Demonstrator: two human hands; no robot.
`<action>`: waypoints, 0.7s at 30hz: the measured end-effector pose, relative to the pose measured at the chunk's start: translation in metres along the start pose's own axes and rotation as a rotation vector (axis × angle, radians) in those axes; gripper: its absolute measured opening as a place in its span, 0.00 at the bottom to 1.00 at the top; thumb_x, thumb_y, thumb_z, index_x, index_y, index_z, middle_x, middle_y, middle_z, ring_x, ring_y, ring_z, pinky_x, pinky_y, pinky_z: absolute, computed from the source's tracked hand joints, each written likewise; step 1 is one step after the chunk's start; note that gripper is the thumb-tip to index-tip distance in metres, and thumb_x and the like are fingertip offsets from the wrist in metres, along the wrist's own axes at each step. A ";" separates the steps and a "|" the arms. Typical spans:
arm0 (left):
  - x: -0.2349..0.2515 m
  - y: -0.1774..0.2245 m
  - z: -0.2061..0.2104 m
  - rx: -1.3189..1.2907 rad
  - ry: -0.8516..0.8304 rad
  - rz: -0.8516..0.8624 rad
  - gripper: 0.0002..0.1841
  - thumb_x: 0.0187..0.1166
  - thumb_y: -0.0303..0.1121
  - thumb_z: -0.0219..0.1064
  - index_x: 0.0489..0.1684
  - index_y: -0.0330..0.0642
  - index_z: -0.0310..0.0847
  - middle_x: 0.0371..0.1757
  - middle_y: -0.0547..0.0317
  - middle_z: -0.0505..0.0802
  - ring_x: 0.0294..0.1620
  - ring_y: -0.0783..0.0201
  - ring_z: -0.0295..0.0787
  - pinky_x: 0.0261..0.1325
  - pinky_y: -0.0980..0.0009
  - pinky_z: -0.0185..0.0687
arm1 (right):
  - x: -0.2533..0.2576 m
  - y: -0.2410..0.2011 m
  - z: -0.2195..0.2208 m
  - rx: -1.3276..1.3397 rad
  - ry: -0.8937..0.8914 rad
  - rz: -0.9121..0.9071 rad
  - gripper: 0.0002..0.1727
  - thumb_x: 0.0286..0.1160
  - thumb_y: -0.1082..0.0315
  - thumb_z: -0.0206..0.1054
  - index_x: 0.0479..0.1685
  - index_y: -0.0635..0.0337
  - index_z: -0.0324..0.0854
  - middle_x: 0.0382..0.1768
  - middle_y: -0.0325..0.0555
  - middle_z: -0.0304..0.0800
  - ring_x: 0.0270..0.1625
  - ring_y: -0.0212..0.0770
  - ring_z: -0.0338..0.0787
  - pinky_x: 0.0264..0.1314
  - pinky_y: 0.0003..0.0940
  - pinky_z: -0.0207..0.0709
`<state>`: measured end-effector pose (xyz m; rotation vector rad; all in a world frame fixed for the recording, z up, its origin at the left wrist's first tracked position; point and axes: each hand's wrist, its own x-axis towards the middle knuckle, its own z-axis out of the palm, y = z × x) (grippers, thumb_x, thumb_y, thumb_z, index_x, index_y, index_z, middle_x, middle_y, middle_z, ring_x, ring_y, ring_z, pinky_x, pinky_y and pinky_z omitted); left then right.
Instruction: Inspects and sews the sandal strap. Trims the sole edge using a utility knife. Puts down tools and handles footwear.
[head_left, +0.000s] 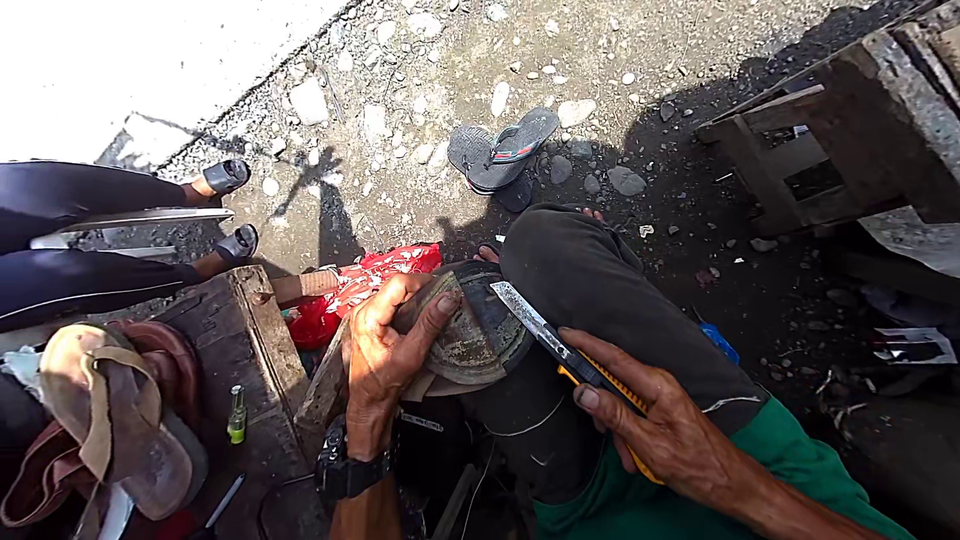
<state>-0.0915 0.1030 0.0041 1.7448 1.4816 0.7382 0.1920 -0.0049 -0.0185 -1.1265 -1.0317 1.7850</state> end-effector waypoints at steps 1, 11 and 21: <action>0.002 -0.001 0.000 0.005 -0.001 0.010 0.18 0.78 0.53 0.71 0.41 0.47 0.89 0.34 0.72 0.92 0.34 0.79 0.88 0.40 0.80 0.85 | 0.004 -0.001 -0.001 0.004 -0.005 -0.002 0.29 0.88 0.59 0.63 0.87 0.52 0.69 0.45 0.39 0.89 0.21 0.27 0.82 0.15 0.22 0.80; 0.000 -0.001 0.000 0.086 0.001 0.012 0.18 0.83 0.53 0.65 0.40 0.49 0.89 0.32 0.74 0.91 0.33 0.82 0.86 0.39 0.81 0.82 | 0.005 -0.007 -0.006 0.106 -0.065 0.108 0.29 0.88 0.57 0.63 0.87 0.49 0.70 0.34 0.38 0.86 0.17 0.30 0.80 0.11 0.23 0.77; 0.000 -0.002 0.000 0.082 0.009 0.016 0.18 0.86 0.50 0.62 0.41 0.46 0.89 0.30 0.74 0.89 0.30 0.83 0.84 0.36 0.83 0.80 | -0.002 0.003 -0.001 0.214 -0.073 0.092 0.30 0.88 0.58 0.62 0.89 0.50 0.66 0.36 0.37 0.85 0.18 0.30 0.80 0.11 0.23 0.77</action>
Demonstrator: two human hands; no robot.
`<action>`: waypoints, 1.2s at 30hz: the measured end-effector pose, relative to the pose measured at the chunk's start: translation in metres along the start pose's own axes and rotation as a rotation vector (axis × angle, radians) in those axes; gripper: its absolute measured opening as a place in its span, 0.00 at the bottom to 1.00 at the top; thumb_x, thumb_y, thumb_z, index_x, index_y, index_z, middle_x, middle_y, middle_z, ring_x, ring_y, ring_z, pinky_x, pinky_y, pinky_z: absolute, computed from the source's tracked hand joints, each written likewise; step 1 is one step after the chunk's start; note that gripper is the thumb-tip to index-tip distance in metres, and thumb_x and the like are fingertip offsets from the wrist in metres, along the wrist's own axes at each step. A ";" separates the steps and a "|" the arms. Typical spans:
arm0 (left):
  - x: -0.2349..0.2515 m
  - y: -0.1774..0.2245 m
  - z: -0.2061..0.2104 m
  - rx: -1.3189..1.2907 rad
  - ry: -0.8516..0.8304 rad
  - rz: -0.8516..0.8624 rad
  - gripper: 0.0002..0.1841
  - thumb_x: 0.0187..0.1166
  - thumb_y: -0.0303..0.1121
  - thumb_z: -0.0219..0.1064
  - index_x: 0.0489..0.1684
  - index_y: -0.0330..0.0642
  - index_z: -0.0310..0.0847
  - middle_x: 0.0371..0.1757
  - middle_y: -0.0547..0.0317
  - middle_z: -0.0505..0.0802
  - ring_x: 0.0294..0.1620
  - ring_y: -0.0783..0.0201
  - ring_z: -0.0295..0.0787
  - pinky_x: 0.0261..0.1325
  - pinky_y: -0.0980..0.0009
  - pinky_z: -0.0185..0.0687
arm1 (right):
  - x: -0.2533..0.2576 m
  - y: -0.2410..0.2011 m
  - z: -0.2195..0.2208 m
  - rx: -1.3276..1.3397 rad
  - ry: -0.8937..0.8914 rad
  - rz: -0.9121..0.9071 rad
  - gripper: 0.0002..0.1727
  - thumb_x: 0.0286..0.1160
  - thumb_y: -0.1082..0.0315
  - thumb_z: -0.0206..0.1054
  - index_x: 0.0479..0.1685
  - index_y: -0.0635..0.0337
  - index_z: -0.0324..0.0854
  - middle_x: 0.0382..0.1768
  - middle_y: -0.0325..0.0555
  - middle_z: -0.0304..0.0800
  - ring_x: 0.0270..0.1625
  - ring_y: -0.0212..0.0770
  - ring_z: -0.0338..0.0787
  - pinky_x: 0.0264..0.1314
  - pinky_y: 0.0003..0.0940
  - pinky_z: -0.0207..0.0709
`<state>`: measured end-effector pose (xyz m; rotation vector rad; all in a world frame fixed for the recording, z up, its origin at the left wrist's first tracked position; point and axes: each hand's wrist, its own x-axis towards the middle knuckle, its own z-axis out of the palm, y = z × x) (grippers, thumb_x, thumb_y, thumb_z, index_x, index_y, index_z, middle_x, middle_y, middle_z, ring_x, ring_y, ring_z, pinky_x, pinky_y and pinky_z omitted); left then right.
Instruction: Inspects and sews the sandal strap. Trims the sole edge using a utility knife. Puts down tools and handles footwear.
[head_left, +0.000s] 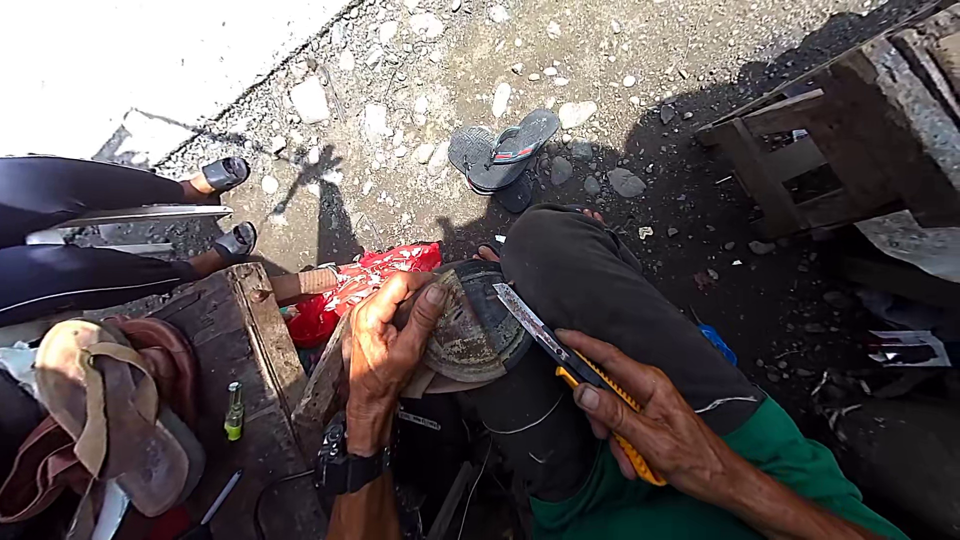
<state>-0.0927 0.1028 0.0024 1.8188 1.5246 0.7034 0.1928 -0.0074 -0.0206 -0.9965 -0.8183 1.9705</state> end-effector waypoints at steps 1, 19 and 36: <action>0.000 0.000 0.000 0.010 0.002 -0.001 0.18 0.86 0.50 0.62 0.40 0.46 0.89 0.30 0.75 0.89 0.30 0.84 0.84 0.36 0.84 0.80 | -0.001 0.002 0.001 0.009 -0.001 0.002 0.30 0.88 0.57 0.63 0.89 0.49 0.66 0.35 0.37 0.85 0.18 0.30 0.80 0.11 0.24 0.77; -0.005 0.001 0.003 0.025 0.036 -0.004 0.17 0.87 0.50 0.61 0.42 0.49 0.90 0.35 0.74 0.91 0.36 0.82 0.87 0.42 0.81 0.83 | 0.036 -0.052 -0.012 -0.286 0.095 -0.311 0.28 0.73 0.60 0.78 0.68 0.64 0.76 0.34 0.34 0.85 0.29 0.23 0.81 0.28 0.16 0.78; -0.005 -0.003 0.005 0.106 0.066 0.019 0.19 0.85 0.53 0.61 0.42 0.50 0.91 0.34 0.74 0.91 0.37 0.83 0.87 0.44 0.79 0.83 | 0.145 -0.064 0.018 -1.285 0.075 -0.749 0.07 0.65 0.67 0.71 0.41 0.54 0.84 0.24 0.41 0.84 0.19 0.42 0.84 0.13 0.40 0.68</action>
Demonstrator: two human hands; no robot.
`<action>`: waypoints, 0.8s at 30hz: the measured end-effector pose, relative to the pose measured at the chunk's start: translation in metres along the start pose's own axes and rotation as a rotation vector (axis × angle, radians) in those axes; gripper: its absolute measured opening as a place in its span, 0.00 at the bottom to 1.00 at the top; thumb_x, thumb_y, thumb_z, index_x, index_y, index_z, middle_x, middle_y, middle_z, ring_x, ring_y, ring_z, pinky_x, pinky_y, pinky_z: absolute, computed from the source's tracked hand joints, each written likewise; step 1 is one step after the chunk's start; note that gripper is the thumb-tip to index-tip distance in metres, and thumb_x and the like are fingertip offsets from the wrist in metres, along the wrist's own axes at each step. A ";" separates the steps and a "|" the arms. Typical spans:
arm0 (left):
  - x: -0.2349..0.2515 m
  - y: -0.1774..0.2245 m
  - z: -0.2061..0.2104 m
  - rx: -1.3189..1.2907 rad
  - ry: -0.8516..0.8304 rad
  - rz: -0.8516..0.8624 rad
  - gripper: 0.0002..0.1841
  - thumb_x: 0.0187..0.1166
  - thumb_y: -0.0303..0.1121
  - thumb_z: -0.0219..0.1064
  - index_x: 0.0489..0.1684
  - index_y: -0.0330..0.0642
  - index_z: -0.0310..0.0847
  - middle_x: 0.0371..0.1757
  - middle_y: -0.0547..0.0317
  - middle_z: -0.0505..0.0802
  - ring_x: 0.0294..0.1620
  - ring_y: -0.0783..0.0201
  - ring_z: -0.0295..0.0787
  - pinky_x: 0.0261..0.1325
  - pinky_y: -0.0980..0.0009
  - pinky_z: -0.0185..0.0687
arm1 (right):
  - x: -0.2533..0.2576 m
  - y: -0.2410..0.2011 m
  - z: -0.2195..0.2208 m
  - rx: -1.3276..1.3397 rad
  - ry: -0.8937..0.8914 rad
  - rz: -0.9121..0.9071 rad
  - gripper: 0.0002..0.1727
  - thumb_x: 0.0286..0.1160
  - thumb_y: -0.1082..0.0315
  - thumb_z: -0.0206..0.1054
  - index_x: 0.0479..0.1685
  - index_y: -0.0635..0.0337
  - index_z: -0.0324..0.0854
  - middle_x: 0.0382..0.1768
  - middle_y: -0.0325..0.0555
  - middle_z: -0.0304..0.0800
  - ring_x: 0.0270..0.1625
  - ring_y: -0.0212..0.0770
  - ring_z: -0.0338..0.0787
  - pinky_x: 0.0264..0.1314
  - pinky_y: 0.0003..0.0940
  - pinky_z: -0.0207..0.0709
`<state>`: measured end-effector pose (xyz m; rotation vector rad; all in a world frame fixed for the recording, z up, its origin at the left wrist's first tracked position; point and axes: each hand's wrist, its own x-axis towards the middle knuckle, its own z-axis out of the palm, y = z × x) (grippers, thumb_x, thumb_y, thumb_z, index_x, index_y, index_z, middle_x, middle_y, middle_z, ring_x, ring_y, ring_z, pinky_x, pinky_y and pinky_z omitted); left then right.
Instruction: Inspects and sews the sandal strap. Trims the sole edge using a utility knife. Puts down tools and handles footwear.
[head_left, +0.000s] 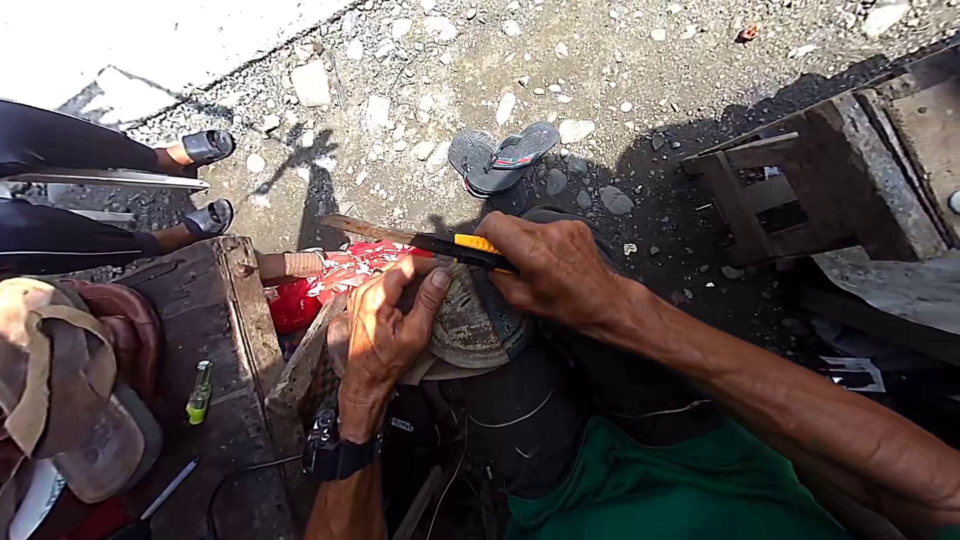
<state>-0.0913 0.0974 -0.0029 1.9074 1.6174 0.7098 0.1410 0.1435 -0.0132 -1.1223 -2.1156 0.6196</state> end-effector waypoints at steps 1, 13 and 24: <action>-0.001 0.000 0.000 0.004 0.000 -0.004 0.18 0.85 0.53 0.61 0.43 0.50 0.91 0.34 0.74 0.92 0.37 0.83 0.87 0.44 0.79 0.83 | 0.010 0.008 -0.005 -0.029 0.021 0.028 0.08 0.64 0.66 0.72 0.41 0.54 0.84 0.24 0.41 0.83 0.19 0.43 0.83 0.13 0.41 0.67; -0.030 0.036 -0.021 -0.014 0.242 0.103 0.20 0.87 0.48 0.62 0.45 0.39 0.91 0.41 0.64 0.94 0.45 0.82 0.87 0.53 0.82 0.82 | -0.036 -0.003 -0.070 0.893 -0.159 0.488 0.19 0.74 0.57 0.77 0.58 0.55 0.83 0.37 0.35 0.93 0.23 0.27 0.87 0.22 0.20 0.83; -0.064 0.099 0.025 -0.337 0.084 0.087 0.20 0.91 0.41 0.55 0.58 0.33 0.86 0.46 0.64 0.95 0.47 0.80 0.90 0.52 0.82 0.87 | -0.068 -0.014 -0.105 0.890 0.029 0.523 0.18 0.70 0.68 0.76 0.58 0.56 0.82 0.29 0.39 0.90 0.19 0.31 0.85 0.19 0.22 0.82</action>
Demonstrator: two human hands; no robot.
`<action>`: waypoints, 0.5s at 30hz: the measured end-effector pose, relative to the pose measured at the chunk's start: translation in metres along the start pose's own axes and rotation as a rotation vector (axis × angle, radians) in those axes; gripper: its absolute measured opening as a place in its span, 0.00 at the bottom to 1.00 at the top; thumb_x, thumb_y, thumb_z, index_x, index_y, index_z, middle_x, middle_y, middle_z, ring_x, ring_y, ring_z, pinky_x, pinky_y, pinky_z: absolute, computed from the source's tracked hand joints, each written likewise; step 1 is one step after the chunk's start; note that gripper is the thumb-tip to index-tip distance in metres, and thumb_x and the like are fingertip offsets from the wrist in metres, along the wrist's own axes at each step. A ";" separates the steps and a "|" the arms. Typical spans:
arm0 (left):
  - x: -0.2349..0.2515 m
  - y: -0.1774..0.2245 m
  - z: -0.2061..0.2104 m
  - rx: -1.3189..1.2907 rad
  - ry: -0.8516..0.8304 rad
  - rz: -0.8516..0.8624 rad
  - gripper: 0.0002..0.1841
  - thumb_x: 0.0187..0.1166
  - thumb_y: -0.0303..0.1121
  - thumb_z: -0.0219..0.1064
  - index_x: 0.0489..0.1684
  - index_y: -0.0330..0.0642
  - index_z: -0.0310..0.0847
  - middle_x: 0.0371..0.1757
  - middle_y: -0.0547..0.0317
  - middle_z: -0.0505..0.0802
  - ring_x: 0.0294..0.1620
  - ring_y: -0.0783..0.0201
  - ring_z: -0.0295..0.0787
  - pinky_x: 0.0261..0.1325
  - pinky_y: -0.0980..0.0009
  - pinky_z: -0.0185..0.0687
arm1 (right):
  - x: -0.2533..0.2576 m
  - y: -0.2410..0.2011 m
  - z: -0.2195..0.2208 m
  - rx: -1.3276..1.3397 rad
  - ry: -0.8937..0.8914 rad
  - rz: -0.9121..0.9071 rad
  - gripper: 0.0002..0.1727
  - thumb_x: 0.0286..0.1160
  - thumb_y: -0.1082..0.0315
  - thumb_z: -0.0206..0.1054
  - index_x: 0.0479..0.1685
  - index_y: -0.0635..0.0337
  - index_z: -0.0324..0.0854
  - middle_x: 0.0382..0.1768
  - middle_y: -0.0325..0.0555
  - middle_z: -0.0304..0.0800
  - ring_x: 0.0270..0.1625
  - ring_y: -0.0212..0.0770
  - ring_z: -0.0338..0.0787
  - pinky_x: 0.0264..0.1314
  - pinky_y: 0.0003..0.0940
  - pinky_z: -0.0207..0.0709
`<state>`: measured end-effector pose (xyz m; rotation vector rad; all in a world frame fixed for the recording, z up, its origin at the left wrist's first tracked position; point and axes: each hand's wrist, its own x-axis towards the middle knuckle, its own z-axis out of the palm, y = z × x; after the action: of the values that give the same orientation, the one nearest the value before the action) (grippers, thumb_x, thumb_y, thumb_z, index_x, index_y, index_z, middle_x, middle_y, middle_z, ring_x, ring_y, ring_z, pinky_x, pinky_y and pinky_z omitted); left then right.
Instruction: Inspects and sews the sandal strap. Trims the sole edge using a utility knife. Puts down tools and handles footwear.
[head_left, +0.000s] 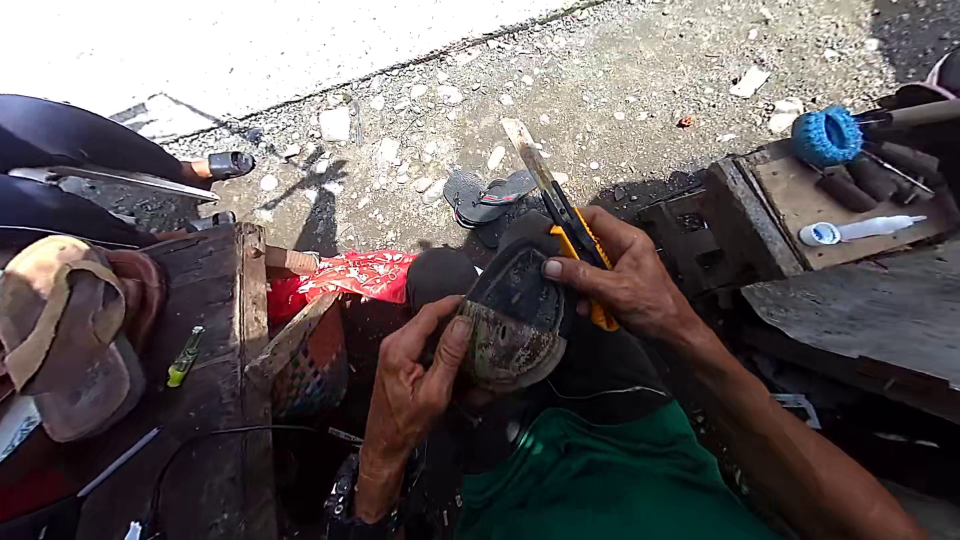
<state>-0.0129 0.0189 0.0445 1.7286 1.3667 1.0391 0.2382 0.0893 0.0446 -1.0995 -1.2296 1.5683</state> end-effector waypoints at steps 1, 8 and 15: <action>0.001 0.000 0.002 -0.025 -0.028 0.013 0.21 0.91 0.42 0.55 0.60 0.32 0.85 0.47 0.63 0.94 0.47 0.79 0.90 0.52 0.81 0.87 | -0.002 -0.001 -0.003 -0.009 -0.005 0.004 0.18 0.70 0.68 0.76 0.58 0.56 0.81 0.28 0.40 0.90 0.18 0.31 0.85 0.19 0.22 0.82; 0.010 0.005 0.007 -0.176 -0.215 0.051 0.28 0.89 0.50 0.57 0.69 0.32 0.80 0.50 0.63 0.95 0.47 0.78 0.91 0.50 0.79 0.88 | -0.011 -0.013 -0.017 -0.006 -0.002 -0.028 0.19 0.67 0.70 0.78 0.58 0.57 0.82 0.27 0.42 0.90 0.17 0.31 0.84 0.17 0.21 0.81; 0.033 0.026 0.001 -0.329 -0.325 -0.115 0.16 0.82 0.42 0.68 0.58 0.41 0.80 0.42 0.68 0.94 0.39 0.75 0.91 0.42 0.80 0.88 | -0.014 -0.025 -0.014 -0.062 -0.056 -0.103 0.16 0.69 0.70 0.78 0.55 0.58 0.84 0.29 0.40 0.91 0.19 0.29 0.84 0.19 0.20 0.81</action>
<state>0.0034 0.0455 0.0723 1.4790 1.0142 0.8222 0.2580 0.0836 0.0691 -1.0206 -1.3587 1.5002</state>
